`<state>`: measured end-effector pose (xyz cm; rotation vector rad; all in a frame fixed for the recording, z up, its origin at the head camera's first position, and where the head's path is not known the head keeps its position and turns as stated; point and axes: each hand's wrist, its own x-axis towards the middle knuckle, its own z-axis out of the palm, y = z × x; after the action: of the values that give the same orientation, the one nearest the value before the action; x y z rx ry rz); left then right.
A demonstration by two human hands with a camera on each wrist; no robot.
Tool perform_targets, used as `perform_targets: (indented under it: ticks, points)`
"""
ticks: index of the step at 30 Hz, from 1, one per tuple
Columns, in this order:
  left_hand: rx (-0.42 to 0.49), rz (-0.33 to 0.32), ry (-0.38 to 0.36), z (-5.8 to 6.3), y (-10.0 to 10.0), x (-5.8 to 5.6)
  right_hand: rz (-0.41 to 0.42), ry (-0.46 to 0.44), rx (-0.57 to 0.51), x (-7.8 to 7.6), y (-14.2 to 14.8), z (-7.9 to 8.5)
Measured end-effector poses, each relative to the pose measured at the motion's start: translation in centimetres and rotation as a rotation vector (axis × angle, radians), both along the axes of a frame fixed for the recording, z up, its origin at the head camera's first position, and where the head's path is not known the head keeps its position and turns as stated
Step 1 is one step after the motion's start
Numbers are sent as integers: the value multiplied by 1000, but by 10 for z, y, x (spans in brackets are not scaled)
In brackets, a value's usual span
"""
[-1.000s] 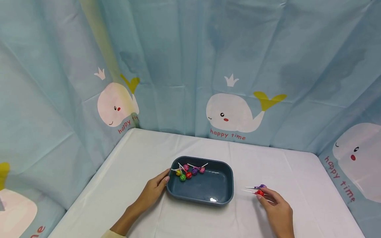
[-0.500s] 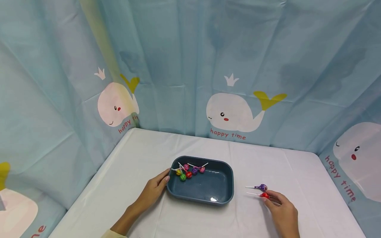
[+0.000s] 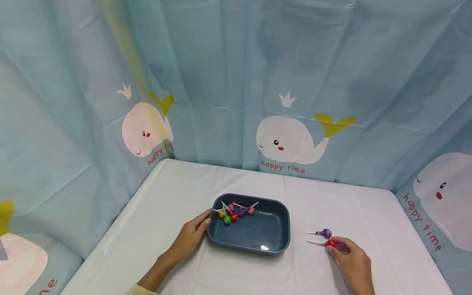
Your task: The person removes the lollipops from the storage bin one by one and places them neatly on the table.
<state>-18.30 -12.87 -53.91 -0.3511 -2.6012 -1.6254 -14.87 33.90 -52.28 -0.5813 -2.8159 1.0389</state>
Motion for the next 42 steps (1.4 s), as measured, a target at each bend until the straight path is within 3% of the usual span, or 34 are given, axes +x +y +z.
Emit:
perform_targets:
  ticks: [8,15,26,36,42]
  points:
    - [3,-3,-33,1,0,1,-10,-15,-12,-4,0,-3]
    - [-16,-7,0,1,0,2,-18,-18,-25,-3,0,-4]
    - [-8,18,-16,2,1,3,-24,3,-26,0,1,4]
    - [2,12,-27,3,0,3,-79,90,-23,4,-5,14]
    - [1,15,-29,3,0,3,-37,213,-84,8,-13,20]
